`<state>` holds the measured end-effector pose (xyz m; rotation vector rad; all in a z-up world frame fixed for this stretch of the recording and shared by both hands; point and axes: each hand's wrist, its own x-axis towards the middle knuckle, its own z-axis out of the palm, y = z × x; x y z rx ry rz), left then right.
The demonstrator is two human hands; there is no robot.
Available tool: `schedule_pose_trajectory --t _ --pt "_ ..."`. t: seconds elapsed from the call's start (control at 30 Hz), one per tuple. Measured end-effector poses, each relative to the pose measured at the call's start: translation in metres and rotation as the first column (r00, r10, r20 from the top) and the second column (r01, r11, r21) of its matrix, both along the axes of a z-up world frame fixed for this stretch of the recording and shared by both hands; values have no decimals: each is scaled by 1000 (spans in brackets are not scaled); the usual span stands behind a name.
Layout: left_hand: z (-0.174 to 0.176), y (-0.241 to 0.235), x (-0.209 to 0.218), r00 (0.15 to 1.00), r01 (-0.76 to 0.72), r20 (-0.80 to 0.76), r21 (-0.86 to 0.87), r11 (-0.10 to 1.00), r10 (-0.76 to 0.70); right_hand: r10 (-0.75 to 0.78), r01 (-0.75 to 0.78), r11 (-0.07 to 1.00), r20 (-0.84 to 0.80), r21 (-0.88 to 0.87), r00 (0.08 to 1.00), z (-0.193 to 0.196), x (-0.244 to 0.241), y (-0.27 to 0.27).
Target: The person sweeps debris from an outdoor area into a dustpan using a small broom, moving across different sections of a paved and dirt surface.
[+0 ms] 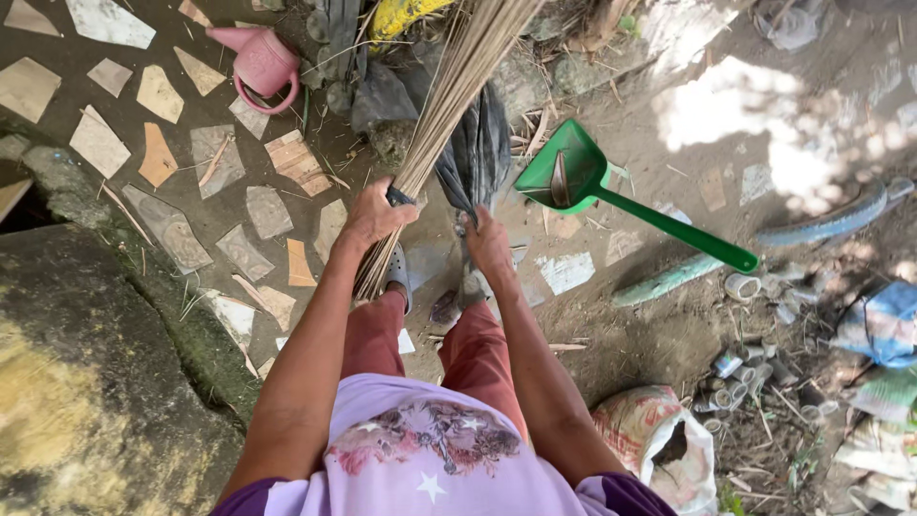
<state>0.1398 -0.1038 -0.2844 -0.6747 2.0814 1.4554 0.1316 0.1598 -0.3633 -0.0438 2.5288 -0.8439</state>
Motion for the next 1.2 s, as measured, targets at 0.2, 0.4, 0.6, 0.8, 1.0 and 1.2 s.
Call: schedule_pose_trajectory --t 0.2,0.4,0.6,0.8,1.0,1.2 --pt "-54 15 -29 994 -112 51 390 914 100 -93 79 974 -59 -213 994 24 15 -50" --pt "-72 48 -44 942 -297 319 638 711 108 -250 317 809 200 -494 948 22 57 -48" --pt "-131 70 -40 950 -296 244 508 809 194 -262 471 614 400 -633 879 -48 79 -15" --pt "-131 67 -34 986 -153 104 248 957 130 -384 653 645 569 -398 727 -108 16 35" --pt "-95 71 -39 994 -66 87 -35 997 69 -109 891 368 940 -265 324 -181 -96 -14" --pt "-60 86 -27 987 -36 151 -132 991 56 123 927 210 949 -311 291 -228 -94 -52"
